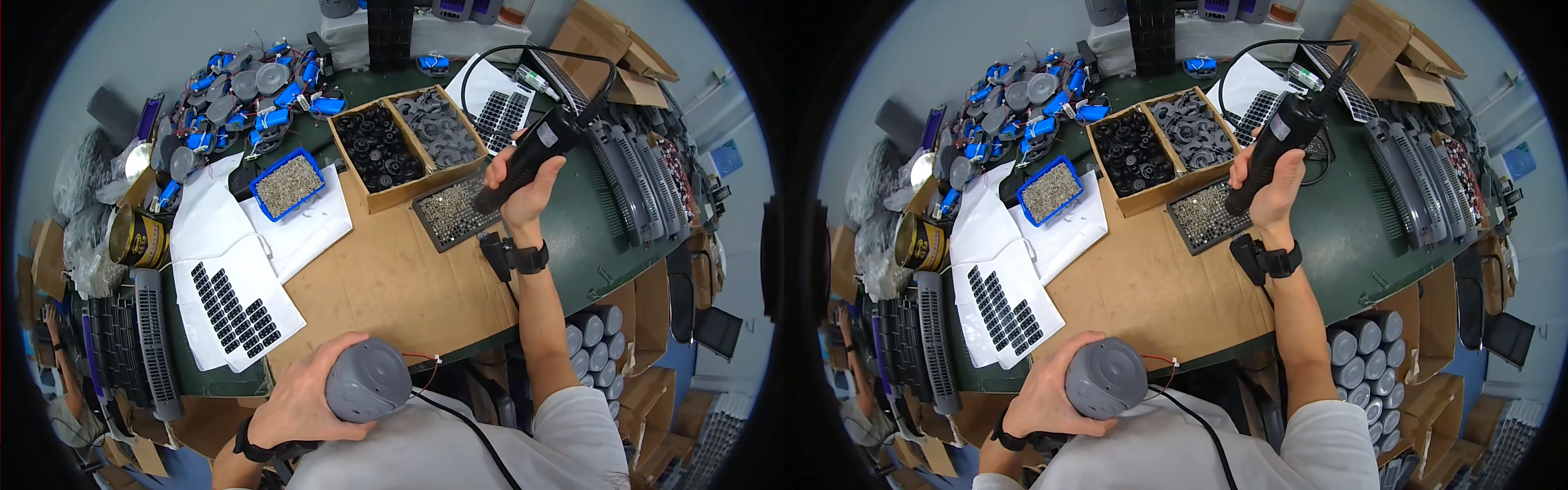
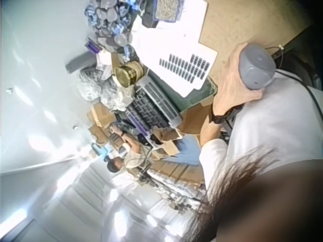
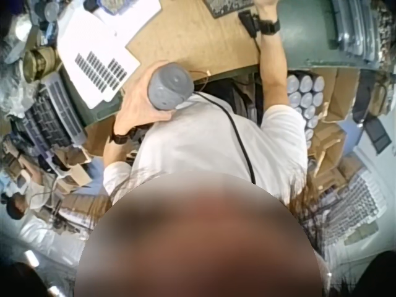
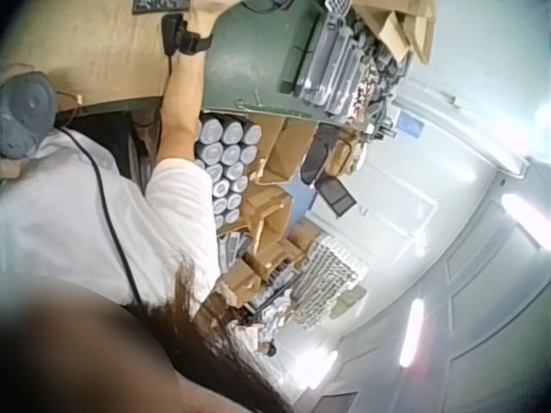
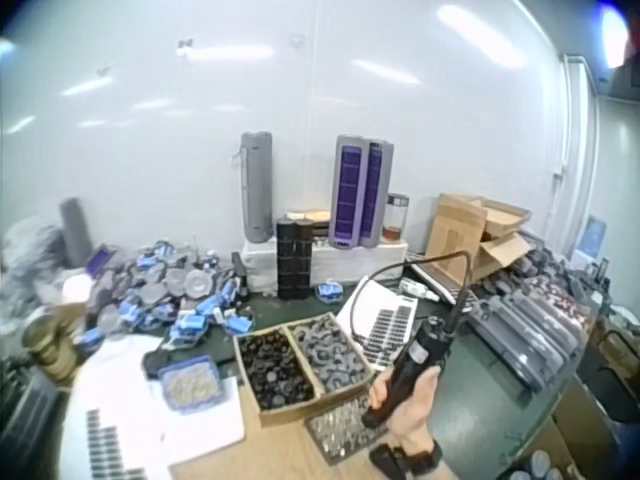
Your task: The person assembles electronic components on a cluttered workbench. They insert small black rectangular parts into a grey plastic housing, secure them with a black power tool, and attach a blue cylindrical component. The person repeats this process for a second unit, handling various small parts and tools throughout the sequence.
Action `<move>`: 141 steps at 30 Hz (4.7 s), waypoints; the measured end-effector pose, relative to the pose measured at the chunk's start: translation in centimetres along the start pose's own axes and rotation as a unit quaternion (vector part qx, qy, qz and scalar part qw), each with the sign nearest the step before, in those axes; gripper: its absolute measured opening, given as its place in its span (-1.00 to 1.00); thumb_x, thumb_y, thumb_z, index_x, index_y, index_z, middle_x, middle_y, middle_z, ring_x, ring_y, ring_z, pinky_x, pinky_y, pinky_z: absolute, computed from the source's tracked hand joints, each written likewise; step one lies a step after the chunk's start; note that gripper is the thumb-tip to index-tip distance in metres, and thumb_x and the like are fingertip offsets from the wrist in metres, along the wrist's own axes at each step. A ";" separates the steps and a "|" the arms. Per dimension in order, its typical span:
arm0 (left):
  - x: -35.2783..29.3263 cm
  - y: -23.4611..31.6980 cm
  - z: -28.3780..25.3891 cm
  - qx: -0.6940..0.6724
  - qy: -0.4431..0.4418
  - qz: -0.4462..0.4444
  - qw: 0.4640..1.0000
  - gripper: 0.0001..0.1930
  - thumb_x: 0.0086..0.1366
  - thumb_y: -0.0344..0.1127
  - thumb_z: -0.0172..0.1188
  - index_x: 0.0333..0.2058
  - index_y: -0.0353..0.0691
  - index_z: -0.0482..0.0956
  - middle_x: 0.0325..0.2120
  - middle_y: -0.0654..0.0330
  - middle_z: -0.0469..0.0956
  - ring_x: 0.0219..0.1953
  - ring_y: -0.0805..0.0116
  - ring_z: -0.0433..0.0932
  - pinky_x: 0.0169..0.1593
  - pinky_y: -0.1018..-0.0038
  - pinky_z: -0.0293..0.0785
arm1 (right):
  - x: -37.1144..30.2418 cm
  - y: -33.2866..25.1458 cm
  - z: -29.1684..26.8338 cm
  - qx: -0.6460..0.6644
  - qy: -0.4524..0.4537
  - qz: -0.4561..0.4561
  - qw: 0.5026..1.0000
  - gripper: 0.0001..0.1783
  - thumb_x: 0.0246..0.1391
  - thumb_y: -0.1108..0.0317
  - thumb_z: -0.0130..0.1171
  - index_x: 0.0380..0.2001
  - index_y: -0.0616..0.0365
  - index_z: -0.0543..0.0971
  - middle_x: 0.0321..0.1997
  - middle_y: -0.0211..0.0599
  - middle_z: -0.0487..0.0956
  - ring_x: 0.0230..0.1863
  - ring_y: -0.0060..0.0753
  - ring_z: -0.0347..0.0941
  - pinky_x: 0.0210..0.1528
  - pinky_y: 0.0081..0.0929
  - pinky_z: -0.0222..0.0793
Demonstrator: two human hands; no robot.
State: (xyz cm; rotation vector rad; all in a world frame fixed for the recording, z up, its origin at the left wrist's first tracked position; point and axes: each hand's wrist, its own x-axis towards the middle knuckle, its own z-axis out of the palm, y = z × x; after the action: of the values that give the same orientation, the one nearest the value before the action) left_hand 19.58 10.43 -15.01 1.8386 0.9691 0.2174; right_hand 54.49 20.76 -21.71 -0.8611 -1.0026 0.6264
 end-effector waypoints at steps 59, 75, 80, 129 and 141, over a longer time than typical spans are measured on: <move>-0.7 -0.4 -0.6 0.008 0.016 0.077 0.997 -0.05 -0.33 -0.21 0.54 0.14 -0.23 0.34 -0.16 0.04 0.62 -0.16 0.13 0.65 -0.03 0.36 0.54 | -0.3 -6.5 3.6 0.197 0.039 -0.059 0.978 0.01 0.06 -0.64 -0.42 0.07 0.11 0.30 -0.67 -0.35 0.33 -0.69 -0.44 0.24 -0.57 -0.43 0.26; 0.6 -0.1 -0.4 -0.016 0.011 0.070 0.997 -0.07 -0.27 -0.24 0.52 0.17 -0.20 0.30 -0.15 -0.01 0.62 -0.13 0.04 0.65 -0.02 0.34 0.54 | 0.8 0.1 -0.5 0.009 0.064 -0.003 0.998 -0.14 0.17 -0.54 -0.39 -0.03 0.10 0.30 -0.65 -0.35 0.32 -0.66 -0.45 0.24 -0.53 -0.46 0.23; 0.7 -0.4 -0.3 -0.015 0.010 0.071 0.997 -0.07 -0.26 -0.24 0.51 0.17 -0.21 0.30 -0.16 0.00 0.62 -0.14 0.04 0.65 -0.03 0.34 0.54 | 0.8 0.5 -0.6 0.004 0.043 -0.001 0.999 -0.14 0.15 -0.55 -0.39 -0.06 0.10 0.32 -0.65 -0.34 0.32 -0.66 -0.45 0.25 -0.54 -0.44 0.22; -1.4 -1.8 -0.7 -0.024 0.051 0.098 0.994 -0.05 -0.29 -0.29 0.43 0.21 -0.10 0.28 -0.10 -0.02 0.57 -0.11 -0.08 0.59 -0.04 0.24 0.52 | -7.8 -10.8 13.0 0.517 -0.248 0.084 0.815 -0.43 0.30 -0.26 -0.16 -0.06 0.06 0.24 -0.75 -0.55 0.37 -0.82 -0.62 0.29 -0.83 -0.68 0.29; -3.3 -1.3 -2.5 -0.041 0.084 0.063 0.994 -0.03 -0.30 -0.20 0.49 0.20 -0.13 0.29 -0.04 0.02 0.54 -0.04 0.03 0.57 0.05 0.29 0.47 | -5.4 -11.9 8.5 0.453 -0.172 0.060 0.873 -0.07 0.20 -0.48 -0.33 0.24 0.15 0.23 -0.72 -0.50 0.24 -0.80 -0.56 0.13 -0.77 -0.47 0.10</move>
State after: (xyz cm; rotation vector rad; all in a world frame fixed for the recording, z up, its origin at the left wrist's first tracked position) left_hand 15.32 10.09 -14.02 1.8289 0.9446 0.4896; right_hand 45.32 12.94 -11.78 0.0335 -0.8230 1.2529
